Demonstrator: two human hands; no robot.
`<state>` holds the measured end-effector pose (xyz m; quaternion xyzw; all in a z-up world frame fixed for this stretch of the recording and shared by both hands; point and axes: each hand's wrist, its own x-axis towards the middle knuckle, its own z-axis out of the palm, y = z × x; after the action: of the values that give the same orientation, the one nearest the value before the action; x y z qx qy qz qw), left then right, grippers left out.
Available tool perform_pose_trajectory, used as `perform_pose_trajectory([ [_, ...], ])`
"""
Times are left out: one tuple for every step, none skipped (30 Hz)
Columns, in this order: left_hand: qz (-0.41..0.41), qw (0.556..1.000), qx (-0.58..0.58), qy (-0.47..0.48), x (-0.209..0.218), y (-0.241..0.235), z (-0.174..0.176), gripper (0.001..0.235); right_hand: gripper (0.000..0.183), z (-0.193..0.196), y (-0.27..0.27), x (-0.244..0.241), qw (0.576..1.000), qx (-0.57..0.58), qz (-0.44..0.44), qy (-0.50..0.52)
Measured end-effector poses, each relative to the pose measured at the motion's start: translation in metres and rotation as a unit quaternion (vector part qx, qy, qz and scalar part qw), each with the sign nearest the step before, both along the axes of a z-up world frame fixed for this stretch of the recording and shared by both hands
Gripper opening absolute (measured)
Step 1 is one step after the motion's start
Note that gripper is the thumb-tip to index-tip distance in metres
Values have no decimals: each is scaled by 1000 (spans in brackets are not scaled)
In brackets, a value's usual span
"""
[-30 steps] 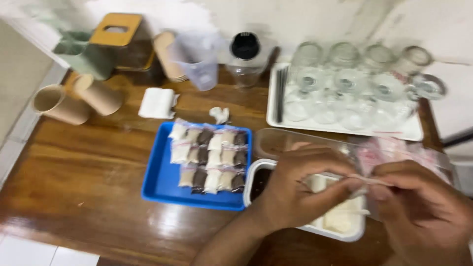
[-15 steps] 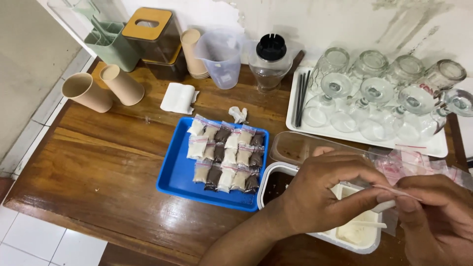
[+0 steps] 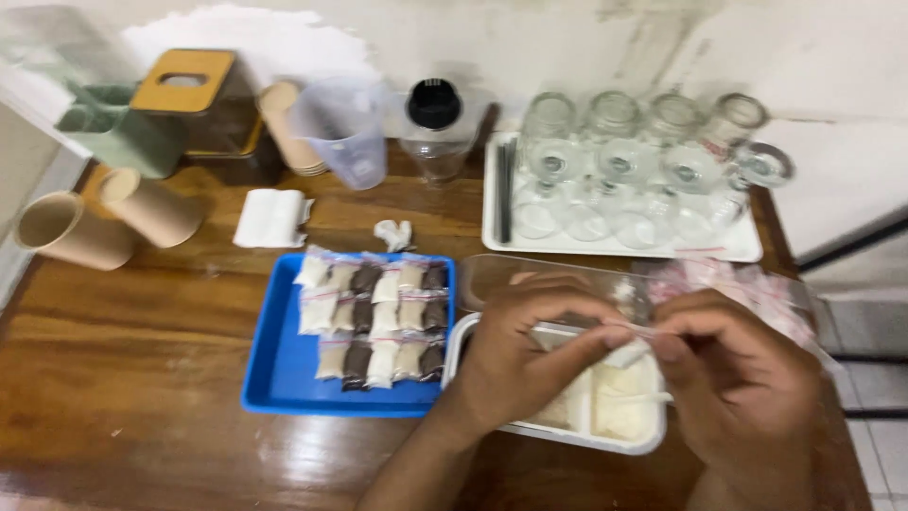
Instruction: The person scoops a white powder into small plastic bags, seals them, and places the bags into a blue tray containing other similar packets.
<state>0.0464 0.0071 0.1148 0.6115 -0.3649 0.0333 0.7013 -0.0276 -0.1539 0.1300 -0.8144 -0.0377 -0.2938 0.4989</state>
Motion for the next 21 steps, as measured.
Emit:
perform_pose_trajectory([
  [-12,1000,-3,0,0,0,2,6,22,2,0,-1,1000,-3,-12,0],
  [-20,1000,14,5,0,2,4,6,22,4,1,-1,1000,7,-5,0],
  [-28,999,31,10,1,4,6,8,21,7,2,-1,1000,17,2,-1],
  [-36,999,29,11,1,3,7,8,21,6,0,1,1000,15,-7,-1],
  [-15,999,37,-5,1,2,8,8,21,6,-2,2,1000,6,22,-14],
  [10,999,44,-20,1,2,8,7,21,5,-4,4,998,-2,54,-27],
  [5,999,43,-18,0,0,9,7,21,4,-4,2,998,-3,50,-26],
  [25,998,52,-28,0,0,10,8,19,3,-3,1,999,-1,29,-14],
  [45,996,60,-37,0,-1,11,10,17,2,-1,1,1000,2,9,-1],
  [43,997,59,-38,0,-1,12,10,17,3,-2,2,1000,1,7,-2],
  [43,996,61,-46,1,-1,12,10,15,4,-2,3,1000,1,29,-7],
  [46,996,64,-51,0,-1,12,9,14,5,-2,4,999,1,54,-9],
  [45,996,63,-50,0,-1,12,9,14,6,-2,4,999,0,53,-8],
  [47,995,68,-51,0,0,12,12,12,6,-1,4,998,-9,54,-15],
  [49,995,72,-52,0,0,12,14,12,7,-1,4,998,-17,55,-21],
  [48,995,72,-55,0,0,9,14,12,5,-2,5,998,-18,53,-23],
  [48,996,62,-49,1,-1,6,9,14,4,-3,5,998,-24,42,-32],
  [48,997,51,-41,0,-1,3,5,16,2,-4,4,998,-30,31,-38],
  [47,997,51,-41,1,-2,2,5,16,3,-5,5,998,-30,30,-38],
  [32,998,44,-38,2,-1,1,6,17,3,-6,5,998,-30,30,-38],
  [17,999,38,-35,3,-1,0,8,18,3,-6,5,998,-30,29,-38],
])
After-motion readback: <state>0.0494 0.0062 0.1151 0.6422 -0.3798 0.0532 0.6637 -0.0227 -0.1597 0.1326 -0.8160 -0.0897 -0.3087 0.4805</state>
